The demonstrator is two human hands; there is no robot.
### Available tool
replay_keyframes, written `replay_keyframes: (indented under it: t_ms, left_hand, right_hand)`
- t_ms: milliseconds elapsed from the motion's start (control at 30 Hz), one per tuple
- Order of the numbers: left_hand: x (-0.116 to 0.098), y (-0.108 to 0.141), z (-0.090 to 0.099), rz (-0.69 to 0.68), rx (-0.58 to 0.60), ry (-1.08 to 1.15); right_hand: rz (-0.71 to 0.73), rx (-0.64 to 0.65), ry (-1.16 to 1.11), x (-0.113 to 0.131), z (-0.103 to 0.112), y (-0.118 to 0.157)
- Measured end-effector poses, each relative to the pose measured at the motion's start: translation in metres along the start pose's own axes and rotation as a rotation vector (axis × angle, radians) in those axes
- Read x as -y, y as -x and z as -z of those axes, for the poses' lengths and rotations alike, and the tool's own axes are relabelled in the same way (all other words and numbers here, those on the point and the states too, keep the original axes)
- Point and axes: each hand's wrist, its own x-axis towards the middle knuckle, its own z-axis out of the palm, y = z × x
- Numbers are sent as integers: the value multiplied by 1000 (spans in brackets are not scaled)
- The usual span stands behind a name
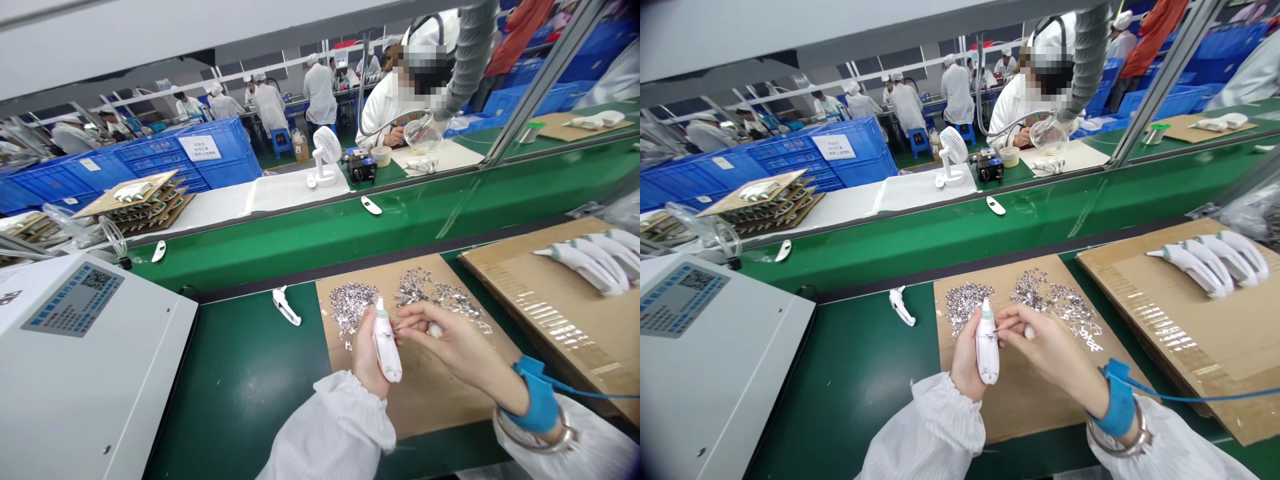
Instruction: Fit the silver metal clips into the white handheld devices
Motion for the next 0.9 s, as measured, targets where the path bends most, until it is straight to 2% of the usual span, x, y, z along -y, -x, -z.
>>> replay_keyframes:
  t_ms: [100,300,433,600,700,767,833,900]
  left_hand:
    - [7,2,-2,-45,7,46]
    - [10,5,-4,-126,-39,15]
    - [12,4,-3,-131,-33,28]
    - [15,2,-2,-48,-6,69]
    - [13,2,-3,56,21,100]
    - [11,2,-3,130,20,89]
    - [9,2,-3,181,6,65]
    - [11,1,-2,207,16,38]
  right_hand:
    - [44,0,95,-2,-7,1]
    - [233,45,242,-2,-7,2]
    - [315,48,362,-2,-7,3]
    - [343,51,463,-3,-13,3]
    - [290,45,407,-1,-10,3]
    - [215,-37,287,5,-2,3]
    - [131,-238,78,15,10,4]
    - [124,-449,-264,28,20,5]
